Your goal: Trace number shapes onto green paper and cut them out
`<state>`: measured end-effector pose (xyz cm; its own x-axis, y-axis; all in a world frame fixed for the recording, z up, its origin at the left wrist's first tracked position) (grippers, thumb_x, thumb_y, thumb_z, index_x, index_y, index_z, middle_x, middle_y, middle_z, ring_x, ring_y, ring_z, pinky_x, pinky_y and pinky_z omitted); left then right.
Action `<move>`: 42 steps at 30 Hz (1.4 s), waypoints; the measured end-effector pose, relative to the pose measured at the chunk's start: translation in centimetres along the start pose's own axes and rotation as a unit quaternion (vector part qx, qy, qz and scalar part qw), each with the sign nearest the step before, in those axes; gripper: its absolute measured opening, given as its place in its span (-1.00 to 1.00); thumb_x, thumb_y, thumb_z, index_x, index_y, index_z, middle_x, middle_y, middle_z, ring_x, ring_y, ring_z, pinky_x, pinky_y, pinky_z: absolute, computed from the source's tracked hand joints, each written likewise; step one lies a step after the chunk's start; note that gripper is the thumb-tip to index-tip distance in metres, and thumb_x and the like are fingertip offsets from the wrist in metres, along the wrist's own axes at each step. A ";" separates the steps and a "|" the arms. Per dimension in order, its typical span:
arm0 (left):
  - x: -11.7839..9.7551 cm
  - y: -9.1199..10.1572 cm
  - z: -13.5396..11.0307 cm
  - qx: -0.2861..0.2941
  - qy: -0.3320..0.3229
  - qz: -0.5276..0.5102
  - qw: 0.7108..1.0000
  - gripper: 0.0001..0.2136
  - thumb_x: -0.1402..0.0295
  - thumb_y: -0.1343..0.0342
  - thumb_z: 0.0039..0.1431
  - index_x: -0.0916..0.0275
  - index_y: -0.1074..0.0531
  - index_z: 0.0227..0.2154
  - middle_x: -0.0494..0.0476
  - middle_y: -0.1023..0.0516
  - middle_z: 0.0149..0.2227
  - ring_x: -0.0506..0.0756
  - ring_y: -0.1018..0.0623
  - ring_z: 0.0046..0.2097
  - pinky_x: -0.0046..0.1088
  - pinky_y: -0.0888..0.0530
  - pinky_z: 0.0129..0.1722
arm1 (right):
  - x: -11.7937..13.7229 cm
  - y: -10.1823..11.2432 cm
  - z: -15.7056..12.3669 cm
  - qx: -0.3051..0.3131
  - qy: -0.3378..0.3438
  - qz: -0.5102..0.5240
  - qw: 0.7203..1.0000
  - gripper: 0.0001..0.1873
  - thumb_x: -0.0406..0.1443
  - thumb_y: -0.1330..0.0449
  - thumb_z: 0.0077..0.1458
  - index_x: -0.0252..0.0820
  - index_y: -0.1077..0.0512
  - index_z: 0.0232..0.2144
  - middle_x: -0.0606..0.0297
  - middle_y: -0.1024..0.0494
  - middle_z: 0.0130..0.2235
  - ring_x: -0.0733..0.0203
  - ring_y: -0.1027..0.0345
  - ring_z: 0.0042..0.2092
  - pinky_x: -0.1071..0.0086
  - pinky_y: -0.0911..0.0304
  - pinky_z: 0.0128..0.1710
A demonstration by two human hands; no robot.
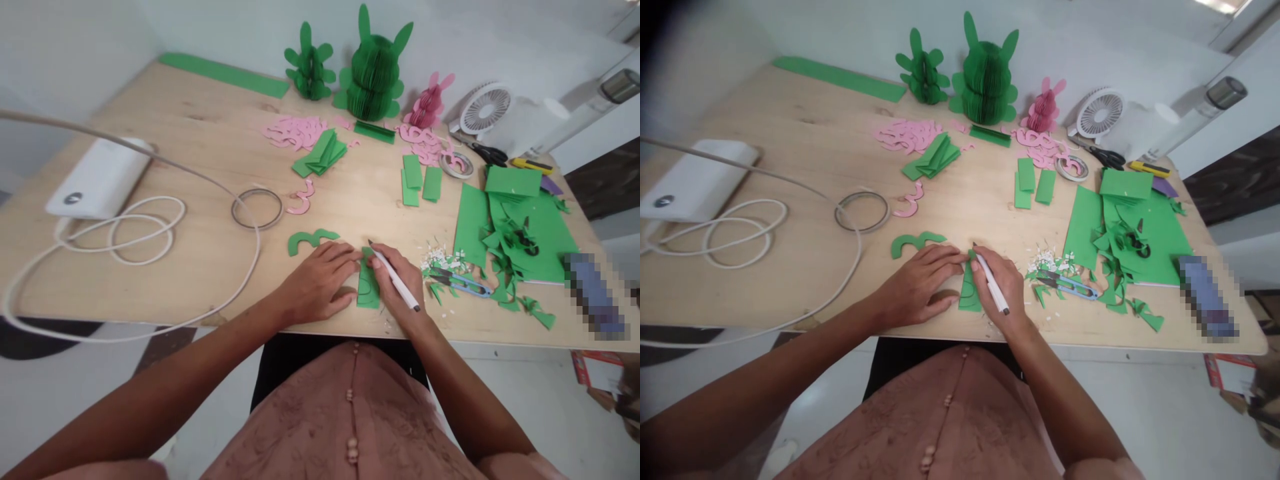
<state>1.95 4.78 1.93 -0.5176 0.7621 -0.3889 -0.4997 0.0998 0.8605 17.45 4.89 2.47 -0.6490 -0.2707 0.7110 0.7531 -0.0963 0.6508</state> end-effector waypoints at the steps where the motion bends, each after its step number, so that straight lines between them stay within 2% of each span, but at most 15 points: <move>1: 0.0 0.0 0.0 0.001 0.000 -0.001 1.000 -0.72 0.29 -0.04 0.22 0.32 -0.37 -0.06 0.33 -0.42 0.15 0.29 -0.32 0.20 0.00 -0.24 0.22 | 0.0 0.0 0.0 -0.001 0.003 0.000 1.000 -0.71 -0.20 -0.06 0.25 -0.11 -0.46 -0.06 0.22 -0.64 -0.15 0.11 -0.55 -0.14 0.24 -0.39 -0.08; 11: 0.0 0.0 0.0 0.007 0.006 -0.011 1.000 -0.71 0.33 -0.07 0.18 0.30 -0.37 -0.05 0.33 -0.41 0.16 0.29 -0.31 0.21 0.02 -0.23 0.22 | 0.1 0.0 0.0 -0.002 0.010 -0.009 1.000 -0.71 -0.19 -0.06 0.24 -0.09 -0.46 -0.06 0.22 -0.64 -0.16 0.11 -0.54 -0.14 0.23 -0.39 -0.06; 17: -0.2 0.1 0.0 0.006 0.005 -0.010 1.000 -0.72 0.32 -0.07 0.17 0.31 -0.37 -0.07 0.34 -0.41 0.15 0.30 -0.31 0.21 0.01 -0.23 0.22 | 0.2 0.1 -0.1 -0.007 0.015 -0.015 1.000 -0.71 -0.20 -0.06 0.25 -0.15 -0.47 -0.07 0.18 -0.64 -0.16 0.09 -0.54 -0.13 0.23 -0.38 -0.05; 24: -0.2 0.1 0.1 0.004 0.003 -0.002 1.000 -0.72 0.32 -0.07 0.17 0.32 -0.37 -0.09 0.34 -0.42 0.14 0.30 -0.32 0.19 0.00 -0.23 0.21 | 0.1 0.0 -0.1 -0.006 0.018 -0.018 1.000 -0.71 -0.18 -0.05 0.26 -0.09 -0.46 -0.06 0.22 -0.64 -0.15 0.11 -0.54 -0.14 0.22 -0.39 -0.07; 42: -0.2 0.1 0.1 0.008 0.003 -0.003 1.000 -0.72 0.31 -0.07 0.17 0.31 -0.37 -0.08 0.34 -0.41 0.14 0.29 -0.32 0.20 0.00 -0.23 0.22 | 0.3 0.1 -0.1 -0.012 0.018 -0.008 1.000 -0.71 -0.19 -0.05 0.25 -0.11 -0.46 -0.06 0.21 -0.65 -0.16 0.11 -0.55 -0.15 0.21 -0.40 -0.08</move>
<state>2.06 4.73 2.08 -0.5191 0.7572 -0.3965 -0.4922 0.1145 0.8629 17.34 4.68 2.72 -0.6569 -0.3036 0.6902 0.7455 -0.1243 0.6549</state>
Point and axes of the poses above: each hand's wrist, its own z-axis towards the middle knuckle, its own y-axis out of the back of the hand, x = y × z, the point moved 5 cm from there along z, towards the middle knuckle
